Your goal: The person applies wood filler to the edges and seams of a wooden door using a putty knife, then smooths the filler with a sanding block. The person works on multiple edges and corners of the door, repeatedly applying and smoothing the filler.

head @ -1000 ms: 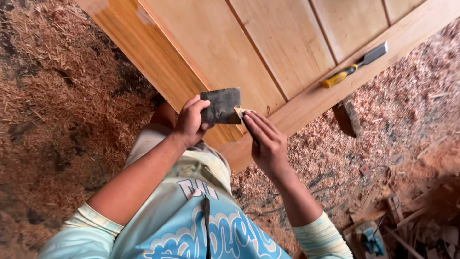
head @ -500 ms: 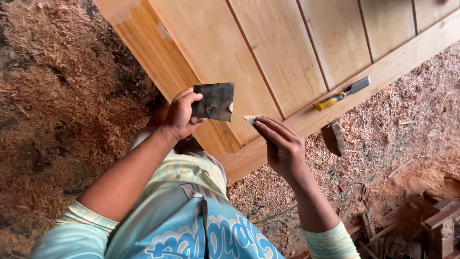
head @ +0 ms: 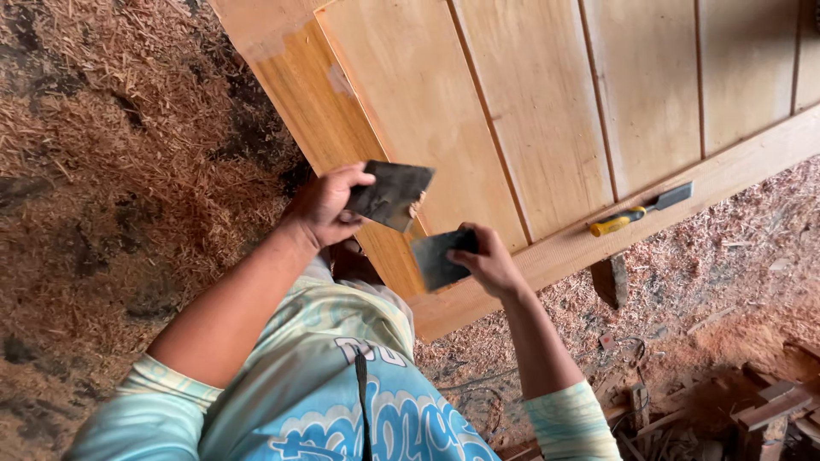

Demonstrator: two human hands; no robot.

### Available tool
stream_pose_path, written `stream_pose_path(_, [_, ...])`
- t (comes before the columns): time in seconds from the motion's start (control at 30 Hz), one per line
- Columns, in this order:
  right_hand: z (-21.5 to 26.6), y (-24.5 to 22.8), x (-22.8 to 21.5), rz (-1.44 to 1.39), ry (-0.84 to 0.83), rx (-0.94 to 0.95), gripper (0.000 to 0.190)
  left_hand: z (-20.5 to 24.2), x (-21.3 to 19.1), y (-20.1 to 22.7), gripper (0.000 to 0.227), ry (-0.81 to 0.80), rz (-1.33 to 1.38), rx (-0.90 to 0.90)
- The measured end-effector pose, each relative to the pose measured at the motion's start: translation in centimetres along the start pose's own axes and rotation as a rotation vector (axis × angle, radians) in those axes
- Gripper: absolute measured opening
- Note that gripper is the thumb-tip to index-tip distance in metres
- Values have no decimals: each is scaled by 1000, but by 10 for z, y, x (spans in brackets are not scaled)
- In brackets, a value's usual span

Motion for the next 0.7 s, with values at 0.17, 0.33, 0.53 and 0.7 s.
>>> stream_pose_path(0.17, [-99,-75,2,792,142,-345,32,21,-41,33,20,173,-17,72])
stream_pose_path(0.33, [-226,-159,87,1217,-67,-701,34,44,-56,39,32,198,-45,103])
stream_pose_path(0.53, [-309,-180,148,1435,-203,-932,20,55,-88,46,37,346,40,105])
stream_pose_path(0.7, [-301,-151,149,1485,-314,-896,18,60,-103,49,27,357,83,143])
Point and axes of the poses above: each hand's wrist, its own z-axis away from the middle knuckle, its own x-axis out of the palm, y = z × x, the point moved 10 cm from there along -z, towards the middle knuckle, and after that the axes turned 10 degrees about -x, right-handed, at the moved point
